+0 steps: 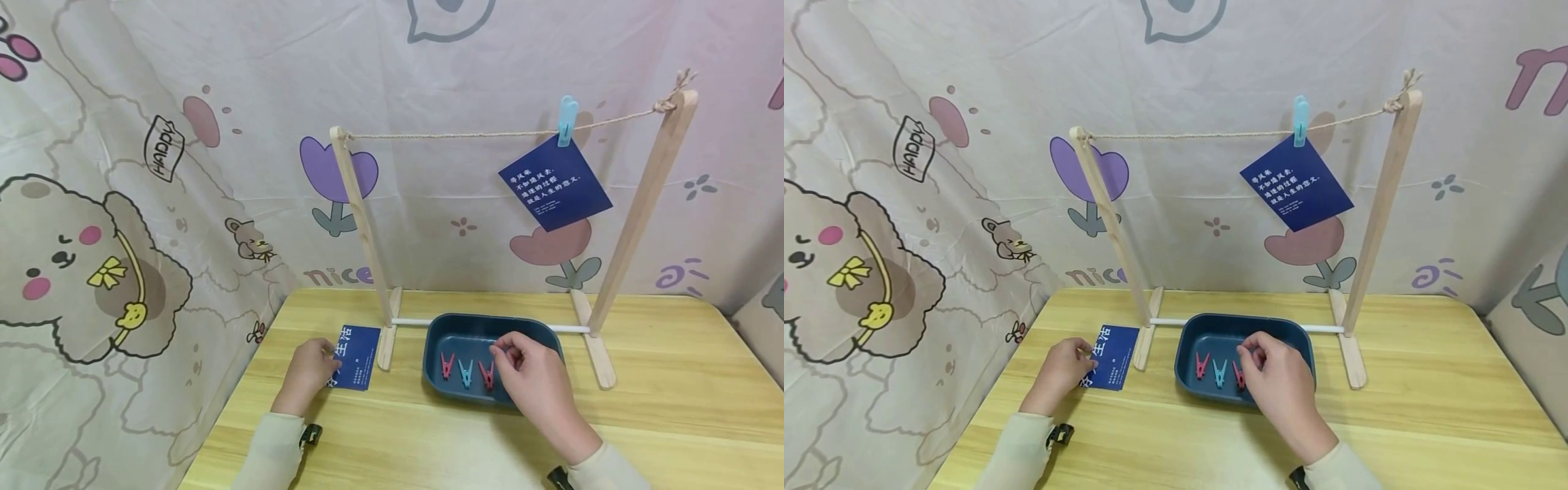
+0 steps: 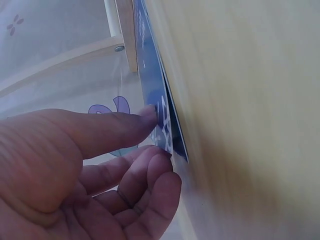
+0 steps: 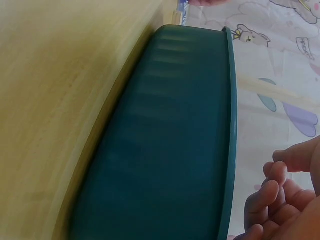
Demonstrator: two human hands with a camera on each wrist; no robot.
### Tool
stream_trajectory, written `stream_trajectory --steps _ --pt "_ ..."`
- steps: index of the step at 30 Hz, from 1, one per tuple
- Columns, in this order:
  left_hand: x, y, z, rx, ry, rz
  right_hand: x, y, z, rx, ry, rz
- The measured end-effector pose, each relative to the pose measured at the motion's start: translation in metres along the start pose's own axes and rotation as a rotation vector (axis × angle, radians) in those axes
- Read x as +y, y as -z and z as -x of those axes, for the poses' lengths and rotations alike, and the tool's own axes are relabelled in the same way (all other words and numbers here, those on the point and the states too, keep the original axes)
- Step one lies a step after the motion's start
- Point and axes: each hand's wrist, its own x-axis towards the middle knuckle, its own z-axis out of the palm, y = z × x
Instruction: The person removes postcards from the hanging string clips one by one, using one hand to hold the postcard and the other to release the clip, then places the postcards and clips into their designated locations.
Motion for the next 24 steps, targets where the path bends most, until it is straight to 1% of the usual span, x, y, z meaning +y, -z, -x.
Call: stream_trajectory --steps 3,9,13,18,24 --pt "0.0008 -0.0003 0.001 0.006 0.009 -0.005 0.0001 -0.0005 0.0005 0.004 0.008 0.0" --pt "0.0007 -0.0019 0.0011 0.017 0.002 -0.006 0.0003 -0.0017 0.0007 0.001 0.013 0.002" --pt "0.0021 -0.0024 0.0016 0.023 0.013 0.002 -0.0008 -0.0022 0.0011 0.002 0.017 0.001" --pt "0.0023 -0.0025 0.0019 0.015 0.027 0.016 -0.0022 -0.0026 0.0015 0.004 0.025 0.008" --pt "0.0029 -0.003 0.0033 0.006 0.027 0.018 -0.0028 -0.0034 0.0025 0.005 0.027 0.016"
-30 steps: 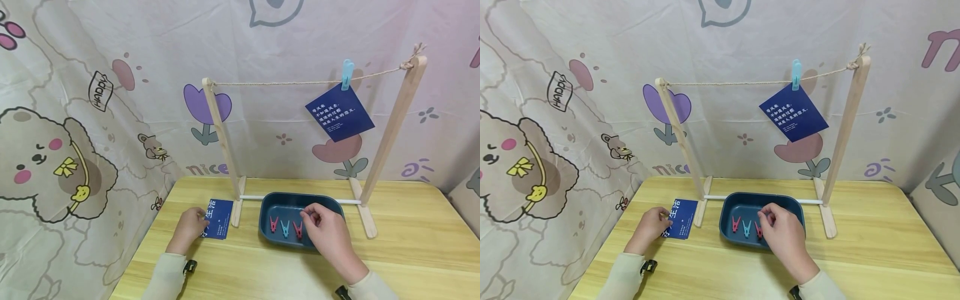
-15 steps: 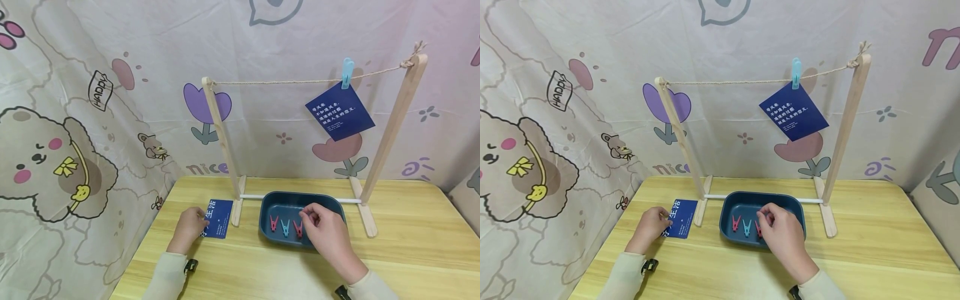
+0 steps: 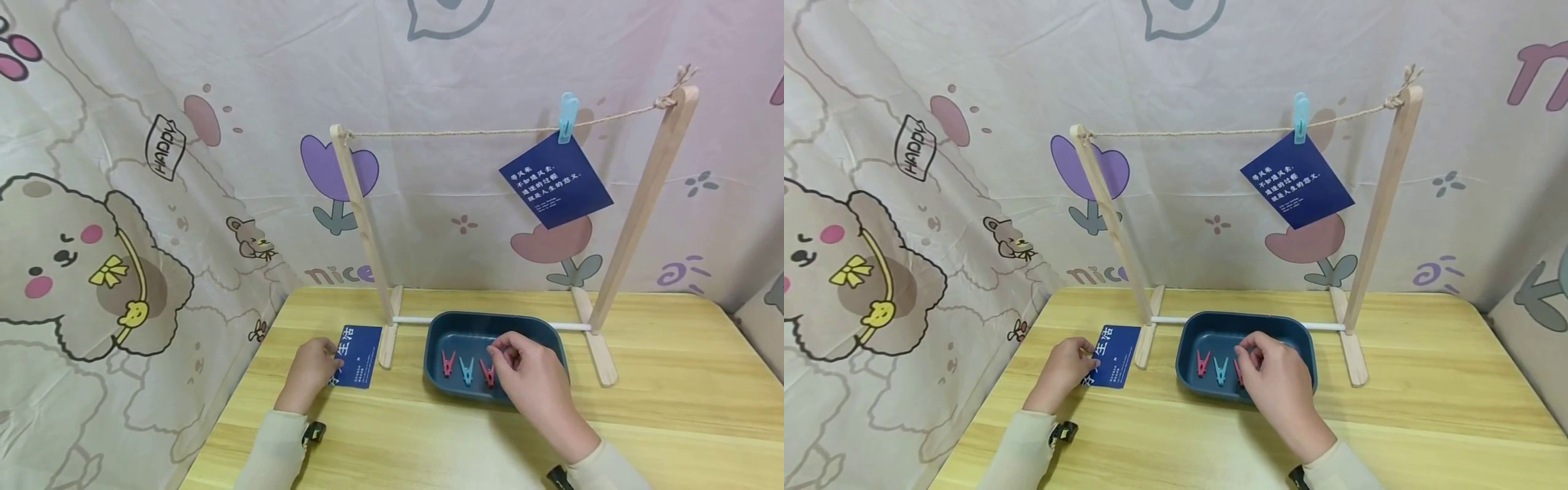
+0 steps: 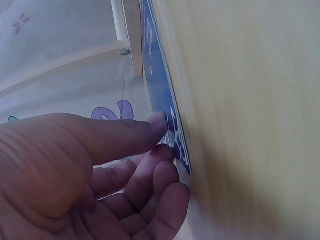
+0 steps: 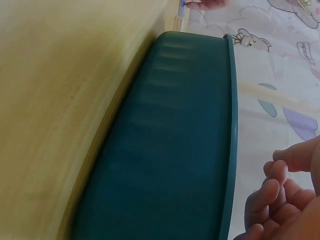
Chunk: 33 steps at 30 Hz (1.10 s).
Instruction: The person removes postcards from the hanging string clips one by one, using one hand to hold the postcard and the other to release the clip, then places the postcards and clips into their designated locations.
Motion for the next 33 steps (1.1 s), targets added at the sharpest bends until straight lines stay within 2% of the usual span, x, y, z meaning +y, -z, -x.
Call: stream_trajectory --steps 8,24,33 --pt "0.002 -0.001 0.0 -0.007 -0.026 -0.008 0.001 -0.001 0.001 0.001 0.007 0.005" --pt "0.003 -0.001 0.001 0.031 -0.063 -0.025 0.003 0.001 -0.002 0.003 0.017 -0.012" --pt "0.01 0.008 0.006 0.047 -0.085 -0.004 0.003 0.001 -0.002 0.009 0.02 -0.009"
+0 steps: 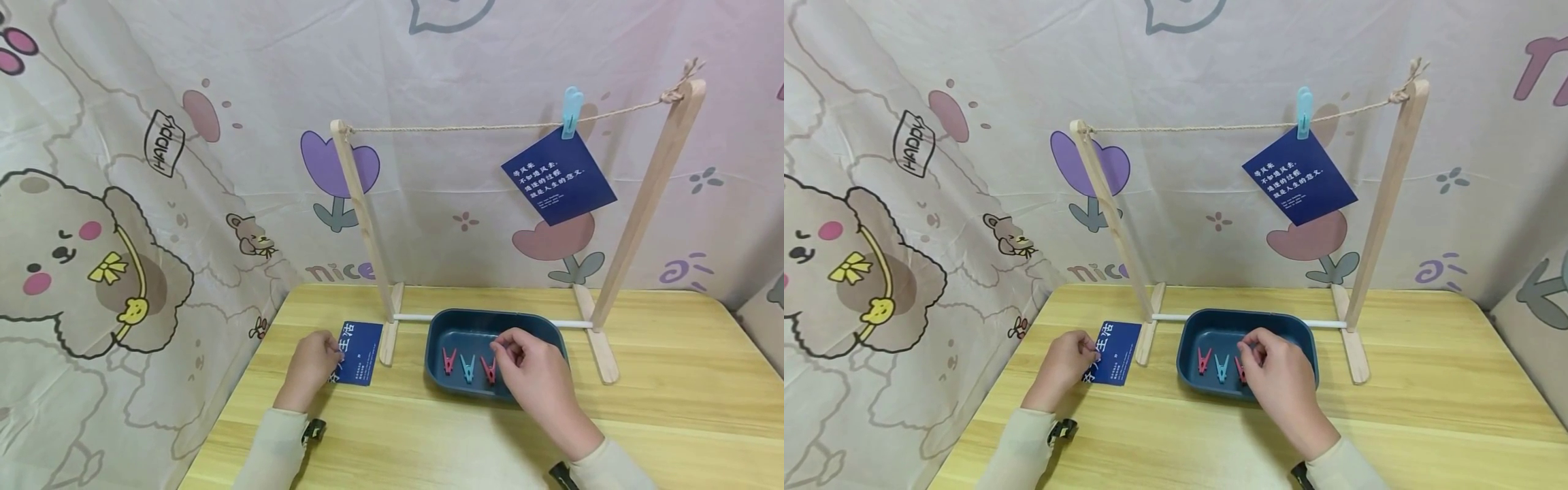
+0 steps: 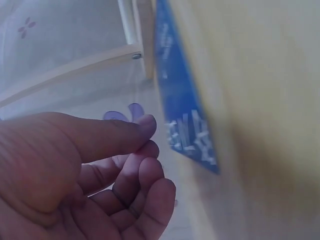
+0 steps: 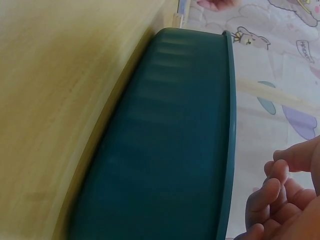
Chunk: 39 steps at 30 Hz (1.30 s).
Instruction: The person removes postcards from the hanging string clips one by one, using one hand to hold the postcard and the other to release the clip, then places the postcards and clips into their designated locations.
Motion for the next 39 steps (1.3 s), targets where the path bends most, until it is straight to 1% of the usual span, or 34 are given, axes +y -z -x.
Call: stream_trajectory --steps 5,8,11,15,19,22,27,34,39 --pt "0.013 0.01 0.005 0.006 -0.03 0.01 0.0 0.003 0.0 -0.003 -0.01 -0.007" --pt "0.023 0.016 0.01 0.005 -0.054 0.029 0.0 0.004 0.0 -0.016 -0.021 -0.014" --pt "0.04 0.022 0.014 0.007 -0.094 0.04 0.001 0.005 0.001 -0.02 -0.029 -0.01" --pt "0.067 0.029 0.016 0.006 -0.158 0.05 0.001 0.008 0.002 -0.011 -0.033 -0.007" --pt "0.092 0.036 0.018 -0.002 -0.212 0.085 0.001 0.011 0.002 -0.003 -0.029 -0.013" --pt "0.109 0.04 0.018 -0.002 -0.257 0.111 0.002 0.012 0.002 0.006 -0.022 -0.016" --pt "0.135 0.044 0.016 0.001 -0.34 0.12 0.002 0.012 0.001 0.025 -0.005 -0.021" --pt "0.165 0.048 0.014 -0.048 -0.398 0.15 -0.001 0.014 -0.001 0.065 0.016 -0.033" --pt "0.192 0.049 0.006 -0.089 -0.464 0.185 -0.002 0.017 -0.002 0.067 0.022 -0.031"
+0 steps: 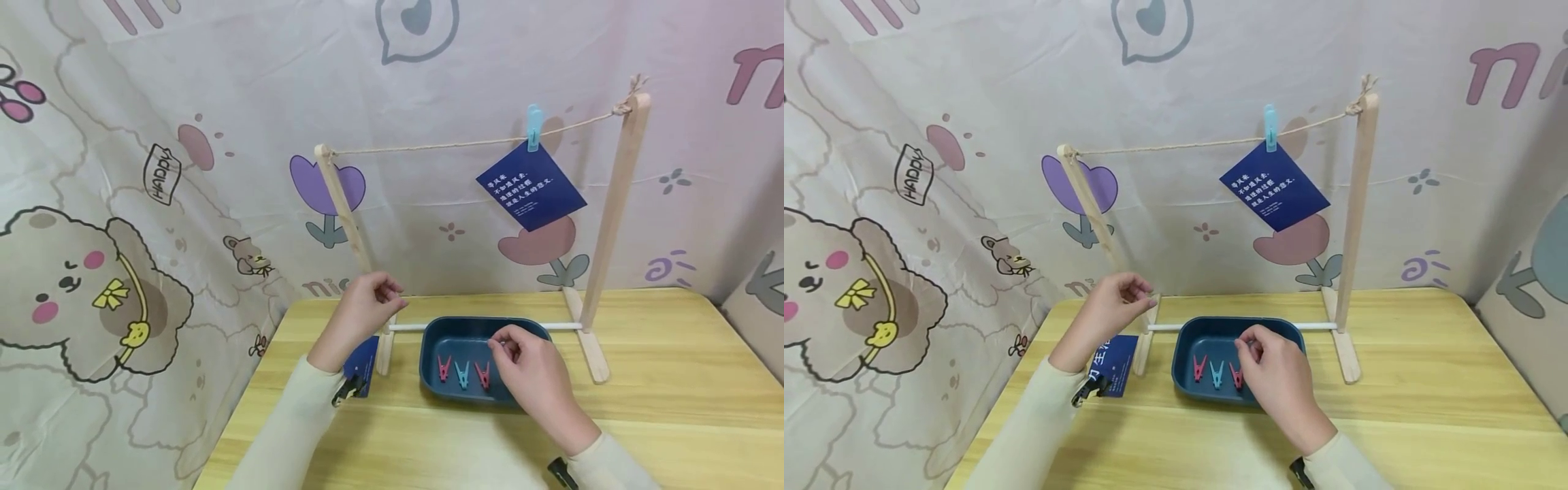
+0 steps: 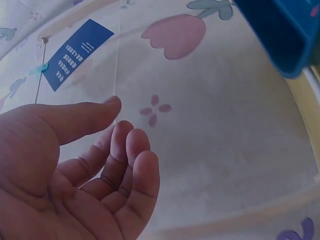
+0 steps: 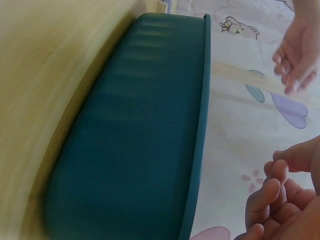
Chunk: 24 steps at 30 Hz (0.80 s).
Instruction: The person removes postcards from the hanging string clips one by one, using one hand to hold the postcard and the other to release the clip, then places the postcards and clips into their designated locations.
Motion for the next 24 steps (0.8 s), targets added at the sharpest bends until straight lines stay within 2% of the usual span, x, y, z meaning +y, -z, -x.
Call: stream_trajectory --steps 6,10,18,24 --pt "0.025 -0.007 -0.028 -0.067 -0.054 0.11 -0.001 0.003 -0.002 -0.002 -0.005 -0.007" --pt "0.042 -0.011 -0.043 -0.092 -0.068 0.191 -0.003 0.004 -0.003 0.002 0.001 -0.013" --pt "0.068 -0.019 -0.067 -0.072 -0.075 0.278 -0.003 0.006 -0.002 0.025 0.036 -0.021" --pt "0.084 -0.03 -0.081 -0.067 -0.065 0.432 -0.003 0.007 0.0 0.024 0.03 -0.024"
